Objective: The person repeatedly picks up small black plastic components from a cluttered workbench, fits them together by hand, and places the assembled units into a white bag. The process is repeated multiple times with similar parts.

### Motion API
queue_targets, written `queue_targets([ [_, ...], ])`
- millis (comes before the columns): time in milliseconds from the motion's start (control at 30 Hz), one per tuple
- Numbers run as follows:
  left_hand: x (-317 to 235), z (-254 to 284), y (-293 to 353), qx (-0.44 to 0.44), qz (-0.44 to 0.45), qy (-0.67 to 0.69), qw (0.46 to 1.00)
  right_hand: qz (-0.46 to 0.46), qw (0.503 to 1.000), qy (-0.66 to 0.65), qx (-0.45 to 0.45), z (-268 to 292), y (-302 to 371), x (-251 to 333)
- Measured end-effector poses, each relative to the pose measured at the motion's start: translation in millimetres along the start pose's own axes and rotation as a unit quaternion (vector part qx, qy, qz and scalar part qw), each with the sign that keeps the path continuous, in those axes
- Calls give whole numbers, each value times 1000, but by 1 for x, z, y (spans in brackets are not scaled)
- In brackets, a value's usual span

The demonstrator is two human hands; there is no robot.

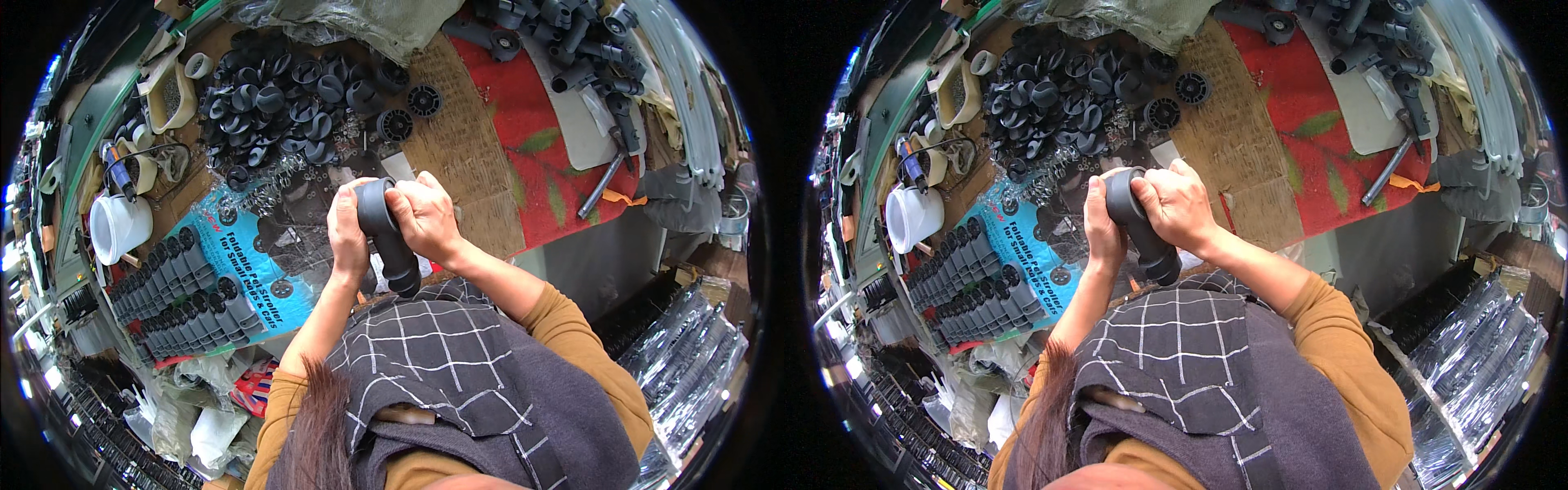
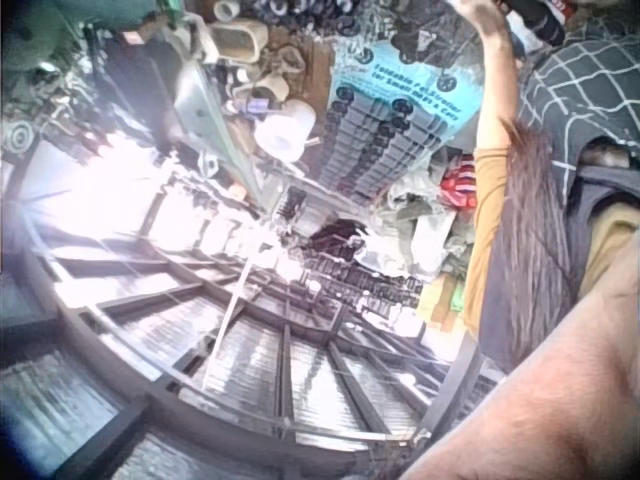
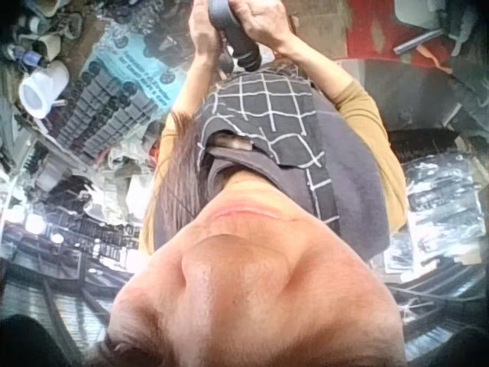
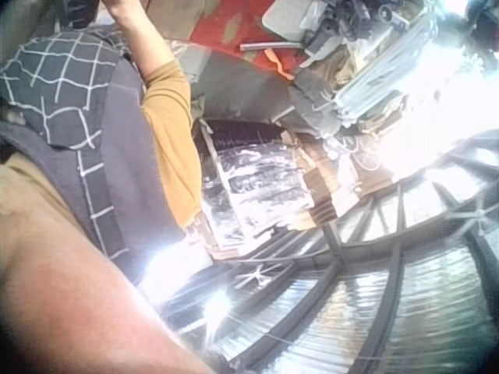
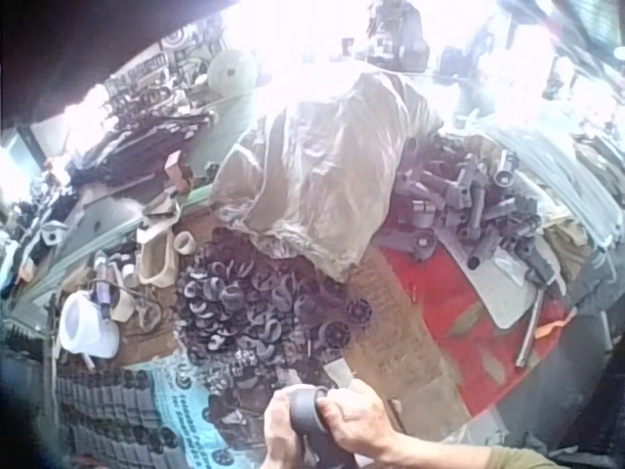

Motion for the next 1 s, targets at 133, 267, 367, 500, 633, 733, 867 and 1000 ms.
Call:
queue_targets([
  [133, -3, -4, -11, -6, 9, 7, 1000, -46, 997, -10, -66, 7, 8, 3],
  [267, 3, -16, -28, 5, 132, 210, 969, -141, 978, -128, 87, 2, 26, 4],
  [367, 14, -26, -39, 9, 212, 271, 939, -163, 978, -126, 24, 5, 36, 1],
  [500, 32, -34, -46, 30, 261, 257, 930, -197, 973, -120, -8, 8, 45, -2],
  [633, 48, -35, -50, 86, 318, 193, 924, -258, 954, -152, -30, 9, 52, -22],
  [733, 54, -21, -50, 92, 301, 13, 949, -325, 936, -83, -107, 18, 60, -62],
  [867, 48, 21, -40, 87, 249, -29, 964, -345, 931, 94, -74, 45, 69, -121],
  [1000, 37, 59, -16, 15, 242, -85, 966, -267, 946, 13, -184, 109, -3, -198],
])
Point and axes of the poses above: each hand's wrist, its own y-axis away from the middle knuckle, its own z-axis out of the back of the hand, x = y × z, the point moved 2 cm from there along -y, towards the middle knuckle, and after that the axes turned 6 degrees about x, right-handed, at the moved point
